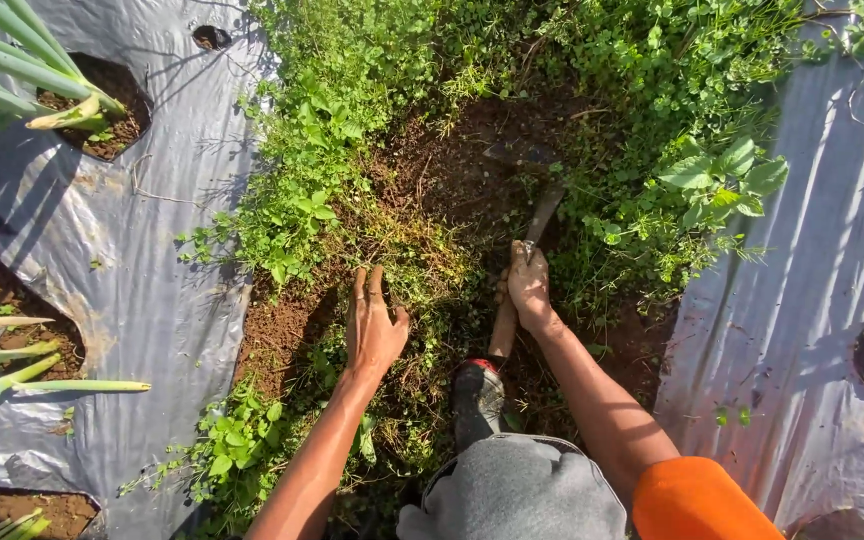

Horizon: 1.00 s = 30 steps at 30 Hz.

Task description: A person is weeding a garden bed between rows of scallions using a hand sickle and their hands.

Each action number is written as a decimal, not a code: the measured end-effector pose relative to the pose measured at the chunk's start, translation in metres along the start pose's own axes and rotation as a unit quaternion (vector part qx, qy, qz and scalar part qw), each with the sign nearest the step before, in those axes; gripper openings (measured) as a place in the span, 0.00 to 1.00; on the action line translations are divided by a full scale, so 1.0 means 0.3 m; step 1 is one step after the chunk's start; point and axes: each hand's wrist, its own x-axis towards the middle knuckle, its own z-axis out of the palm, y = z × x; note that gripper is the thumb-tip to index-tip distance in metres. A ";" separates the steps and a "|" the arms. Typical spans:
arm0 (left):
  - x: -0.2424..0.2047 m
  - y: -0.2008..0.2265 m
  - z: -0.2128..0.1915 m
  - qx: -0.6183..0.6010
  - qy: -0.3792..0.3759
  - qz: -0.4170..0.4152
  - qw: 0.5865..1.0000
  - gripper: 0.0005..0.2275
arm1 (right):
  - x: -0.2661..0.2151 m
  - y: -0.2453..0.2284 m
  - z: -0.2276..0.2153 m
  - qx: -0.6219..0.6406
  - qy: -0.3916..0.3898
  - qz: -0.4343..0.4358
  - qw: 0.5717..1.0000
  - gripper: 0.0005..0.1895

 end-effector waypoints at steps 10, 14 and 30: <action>0.087 -0.160 0.249 0.123 -0.046 0.045 0.990 0.25 | 0.147 0.046 0.082 -0.171 0.015 -0.089 0.981 0.26; 0.149 -0.284 0.387 0.115 -0.051 0.043 0.991 0.24 | 0.515 -0.052 0.120 -0.147 0.190 -0.126 0.963 0.28; 0.225 -0.227 0.320 0.104 -0.116 0.034 0.987 0.22 | 0.989 0.243 0.204 -0.731 0.131 -0.349 0.572 0.13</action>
